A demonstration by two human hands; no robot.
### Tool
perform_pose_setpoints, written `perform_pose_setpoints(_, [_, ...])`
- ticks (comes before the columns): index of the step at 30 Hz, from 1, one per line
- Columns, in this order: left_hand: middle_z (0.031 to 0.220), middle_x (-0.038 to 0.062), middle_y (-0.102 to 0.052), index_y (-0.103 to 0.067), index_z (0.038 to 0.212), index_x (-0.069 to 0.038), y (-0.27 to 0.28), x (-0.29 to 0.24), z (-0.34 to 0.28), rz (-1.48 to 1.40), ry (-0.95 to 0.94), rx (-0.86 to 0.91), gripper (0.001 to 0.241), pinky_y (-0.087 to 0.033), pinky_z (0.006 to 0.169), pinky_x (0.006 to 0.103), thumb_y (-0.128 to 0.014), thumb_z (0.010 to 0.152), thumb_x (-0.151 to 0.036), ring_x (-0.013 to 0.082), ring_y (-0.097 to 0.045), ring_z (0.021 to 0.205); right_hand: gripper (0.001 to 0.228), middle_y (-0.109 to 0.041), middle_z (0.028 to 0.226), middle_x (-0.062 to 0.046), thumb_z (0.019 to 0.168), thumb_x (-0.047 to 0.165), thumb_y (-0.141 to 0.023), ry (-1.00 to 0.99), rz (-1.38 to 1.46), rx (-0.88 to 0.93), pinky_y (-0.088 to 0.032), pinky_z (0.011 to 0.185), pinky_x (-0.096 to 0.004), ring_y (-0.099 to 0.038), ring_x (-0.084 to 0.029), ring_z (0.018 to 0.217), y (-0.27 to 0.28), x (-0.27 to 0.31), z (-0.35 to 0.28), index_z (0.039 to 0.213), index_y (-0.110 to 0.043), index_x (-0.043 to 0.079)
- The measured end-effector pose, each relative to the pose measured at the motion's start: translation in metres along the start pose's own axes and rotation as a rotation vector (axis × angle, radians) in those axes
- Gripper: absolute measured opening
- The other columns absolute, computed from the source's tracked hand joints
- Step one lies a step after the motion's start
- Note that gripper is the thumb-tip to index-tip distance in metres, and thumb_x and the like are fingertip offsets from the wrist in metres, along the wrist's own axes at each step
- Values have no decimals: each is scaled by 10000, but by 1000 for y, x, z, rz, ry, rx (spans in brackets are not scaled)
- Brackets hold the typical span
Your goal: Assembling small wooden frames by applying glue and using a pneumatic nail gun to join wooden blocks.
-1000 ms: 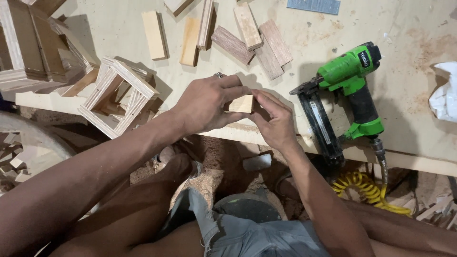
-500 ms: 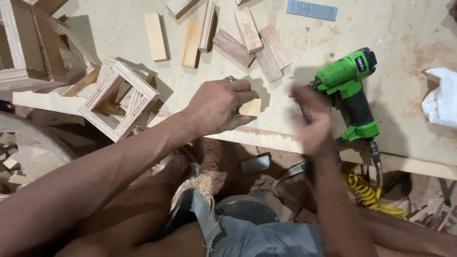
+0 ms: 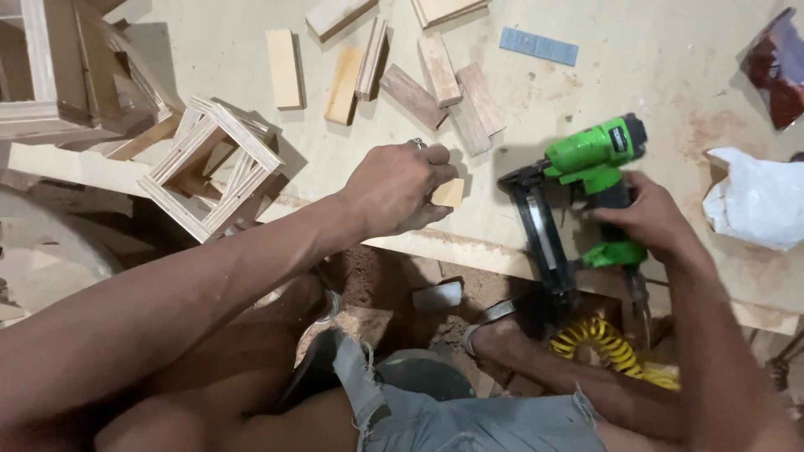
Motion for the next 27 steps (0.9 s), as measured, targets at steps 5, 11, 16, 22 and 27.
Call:
perform_pose_setpoints(5, [1272,40,-641,-682,1251,-130,3,1,-2,-14,30,19,512,-608,557,447,-713,870,-471,309,-700,840,260,-718,960,-161,722,68,-797,0,-243,97,-531,779,-403,-687,-292,874,9,21,-36,954,-714,-13])
perform_pose_setpoints(11, [1281,74,-661,-696,1224,-109,4,1,-2,-42,7,-30,493,-608,574,471,-717,869,-451,341,-699,866,735,-701,1288,-131,705,230,-828,-1,-637,134,-519,1061,-487,-686,-326,1168,12,87,-104,1395,-574,231])
perform_pose_setpoints(16, [1271,55,-659,-704,1206,-113,2,2,2,-52,28,-20,489,-597,579,472,-718,863,-461,346,-697,855,756,-798,1170,-64,527,157,-907,335,-541,155,-509,1104,-374,-746,-236,1095,5,142,-130,1254,-700,169])
perform_pose_setpoints(22, [838,34,-627,-742,979,-122,4,3,3,-77,47,-45,283,-546,519,497,-695,815,-348,343,-656,705,226,-766,611,10,740,379,-760,332,-1152,166,-635,570,-234,-726,-118,512,-25,165,-133,934,-726,269])
perform_pose_setpoints(27, [652,-3,-471,-569,683,-98,0,2,4,-98,15,-106,311,-397,349,303,-764,860,-263,183,-463,458,187,-739,616,-146,777,229,-832,129,-973,112,-465,538,-343,-620,-240,532,-24,174,-141,899,-809,89])
Point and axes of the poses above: each hand's wrist, its own z-axis towards the middle knuckle, its own y-axis out of the back of the hand, x = y × z, the point moved 10 cm from there along z, towards the middle knuckle
